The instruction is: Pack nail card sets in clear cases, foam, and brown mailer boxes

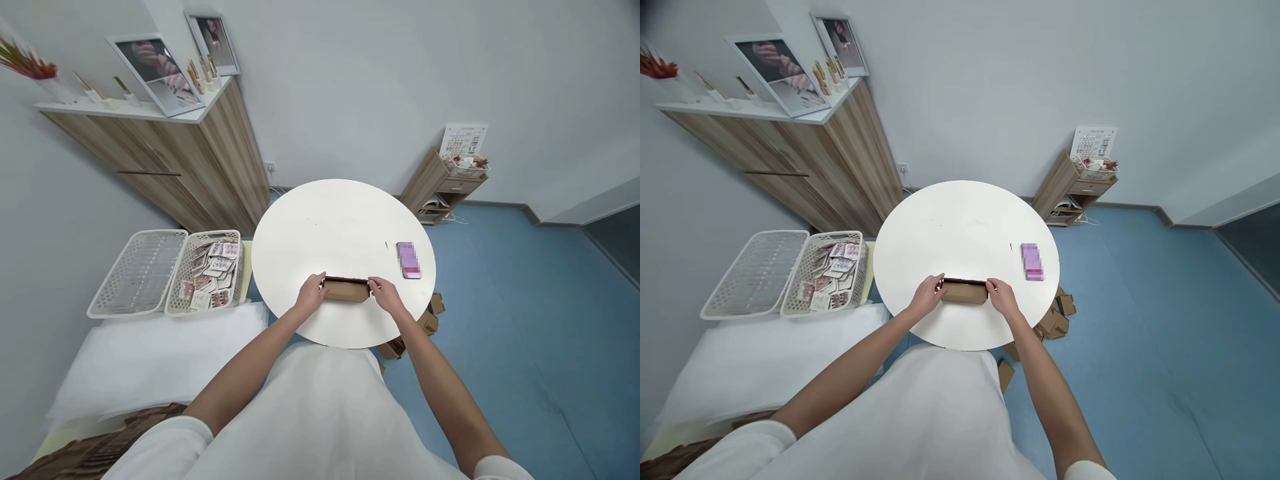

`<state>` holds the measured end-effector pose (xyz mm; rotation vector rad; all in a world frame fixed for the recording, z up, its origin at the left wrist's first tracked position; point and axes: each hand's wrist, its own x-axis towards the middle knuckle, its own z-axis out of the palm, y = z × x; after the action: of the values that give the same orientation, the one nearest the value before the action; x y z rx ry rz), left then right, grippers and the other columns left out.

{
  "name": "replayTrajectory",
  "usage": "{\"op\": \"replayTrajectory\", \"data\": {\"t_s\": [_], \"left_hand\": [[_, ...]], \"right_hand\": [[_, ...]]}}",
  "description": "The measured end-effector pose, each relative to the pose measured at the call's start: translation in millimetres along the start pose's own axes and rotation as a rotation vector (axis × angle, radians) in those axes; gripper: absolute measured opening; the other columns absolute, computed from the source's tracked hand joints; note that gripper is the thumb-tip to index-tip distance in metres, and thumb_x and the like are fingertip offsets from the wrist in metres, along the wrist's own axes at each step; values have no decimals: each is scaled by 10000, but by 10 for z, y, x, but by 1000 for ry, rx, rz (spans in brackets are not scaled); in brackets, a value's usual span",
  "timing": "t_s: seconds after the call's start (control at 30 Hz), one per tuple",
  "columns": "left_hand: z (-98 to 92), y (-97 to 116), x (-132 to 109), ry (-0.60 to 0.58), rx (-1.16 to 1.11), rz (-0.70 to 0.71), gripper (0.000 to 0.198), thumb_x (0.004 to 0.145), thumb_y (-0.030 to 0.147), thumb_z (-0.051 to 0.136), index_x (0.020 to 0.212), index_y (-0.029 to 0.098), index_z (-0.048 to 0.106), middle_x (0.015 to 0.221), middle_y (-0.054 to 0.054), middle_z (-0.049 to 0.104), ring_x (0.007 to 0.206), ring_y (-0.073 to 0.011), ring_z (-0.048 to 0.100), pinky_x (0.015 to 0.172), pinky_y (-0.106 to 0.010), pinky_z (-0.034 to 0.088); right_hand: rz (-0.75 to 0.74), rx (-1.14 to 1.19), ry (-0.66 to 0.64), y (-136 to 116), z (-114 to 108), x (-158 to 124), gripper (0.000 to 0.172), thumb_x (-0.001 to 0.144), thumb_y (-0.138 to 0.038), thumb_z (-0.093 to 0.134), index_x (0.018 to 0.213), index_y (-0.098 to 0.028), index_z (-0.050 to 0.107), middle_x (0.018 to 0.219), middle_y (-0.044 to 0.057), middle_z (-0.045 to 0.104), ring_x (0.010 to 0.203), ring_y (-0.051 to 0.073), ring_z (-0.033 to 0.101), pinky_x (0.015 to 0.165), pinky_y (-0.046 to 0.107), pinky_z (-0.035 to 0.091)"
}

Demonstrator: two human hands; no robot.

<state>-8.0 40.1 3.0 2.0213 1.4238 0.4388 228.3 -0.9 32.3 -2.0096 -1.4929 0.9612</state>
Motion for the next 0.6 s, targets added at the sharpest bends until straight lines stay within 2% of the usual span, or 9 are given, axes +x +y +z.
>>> {"op": "replayTrajectory", "data": {"t_s": [0.23,0.4,0.5,0.6], "left_hand": [[-50,-28,26,-7,-63,23,374,771,208,477,1144,196,492,913,-50,585,868,-194,543,776,-321,435],[-98,-28,-12,3,-114,31,391,774,366,493,1120,185,530,908,-59,583,808,-183,552,746,-315,440],[-117,-26,-5,23,-209,-22,379,824,438,385,1042,200,586,910,-53,595,824,-175,556,765,-310,437],[-116,-40,31,36,-318,-130,392,846,439,325,924,205,630,939,-45,619,882,-181,556,795,-313,429]], "right_hand": [[1,22,4,-10,18,13,357,807,-393,396,1045,-240,613,995,33,638,900,196,579,807,334,421],[-9,59,-7,53,49,-24,396,804,-458,402,1063,-240,608,1078,42,617,902,204,578,817,349,424],[20,120,6,95,82,-30,428,805,-502,372,1005,-230,633,1018,46,636,829,199,591,790,360,439],[76,224,19,123,114,-25,425,785,-507,399,996,-219,631,1031,52,625,847,194,587,773,352,457]]}}
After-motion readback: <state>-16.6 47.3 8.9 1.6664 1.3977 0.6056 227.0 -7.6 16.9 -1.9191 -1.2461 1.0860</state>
